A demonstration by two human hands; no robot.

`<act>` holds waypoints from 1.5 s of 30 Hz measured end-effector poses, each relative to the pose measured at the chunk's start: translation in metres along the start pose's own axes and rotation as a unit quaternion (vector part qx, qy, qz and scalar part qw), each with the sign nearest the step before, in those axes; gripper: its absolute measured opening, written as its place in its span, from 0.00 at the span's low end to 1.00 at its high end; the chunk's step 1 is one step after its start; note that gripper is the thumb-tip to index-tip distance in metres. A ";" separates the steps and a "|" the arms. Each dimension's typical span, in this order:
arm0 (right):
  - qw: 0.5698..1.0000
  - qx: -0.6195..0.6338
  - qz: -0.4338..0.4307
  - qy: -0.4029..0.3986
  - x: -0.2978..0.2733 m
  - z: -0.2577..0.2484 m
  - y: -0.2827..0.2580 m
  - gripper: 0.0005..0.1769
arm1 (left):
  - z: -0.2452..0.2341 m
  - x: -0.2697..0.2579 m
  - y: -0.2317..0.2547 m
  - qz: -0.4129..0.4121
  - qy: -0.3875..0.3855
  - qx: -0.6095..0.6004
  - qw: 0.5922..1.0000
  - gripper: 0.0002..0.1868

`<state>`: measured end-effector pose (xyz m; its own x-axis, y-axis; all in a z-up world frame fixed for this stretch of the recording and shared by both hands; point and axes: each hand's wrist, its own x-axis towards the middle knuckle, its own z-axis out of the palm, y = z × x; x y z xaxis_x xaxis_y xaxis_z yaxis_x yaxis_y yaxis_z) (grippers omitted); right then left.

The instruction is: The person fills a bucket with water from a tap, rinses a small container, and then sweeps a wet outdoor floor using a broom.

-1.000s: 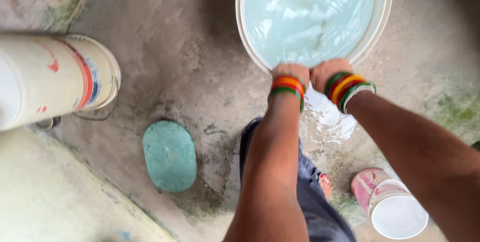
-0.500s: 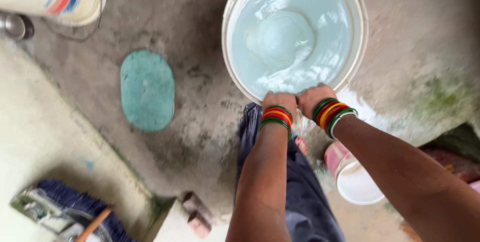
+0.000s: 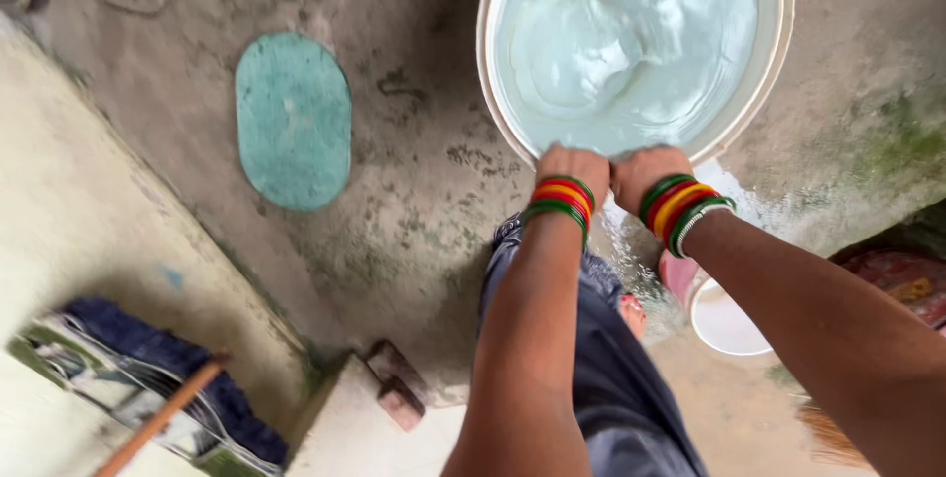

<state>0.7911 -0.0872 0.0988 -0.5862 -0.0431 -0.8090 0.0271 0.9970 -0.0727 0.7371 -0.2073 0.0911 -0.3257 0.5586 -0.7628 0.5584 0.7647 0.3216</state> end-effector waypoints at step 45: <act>0.983 -0.095 0.038 0.154 -0.038 0.055 -0.015 0.15 | 0.077 -0.041 0.039 -0.071 0.217 0.029 0.973 0.16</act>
<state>0.8578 -0.1040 0.0987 -0.8065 0.0247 -0.5907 -0.0545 0.9918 0.1159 0.8312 -0.2251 0.0915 -0.6876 0.5408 -0.4844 0.5222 0.8319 0.1875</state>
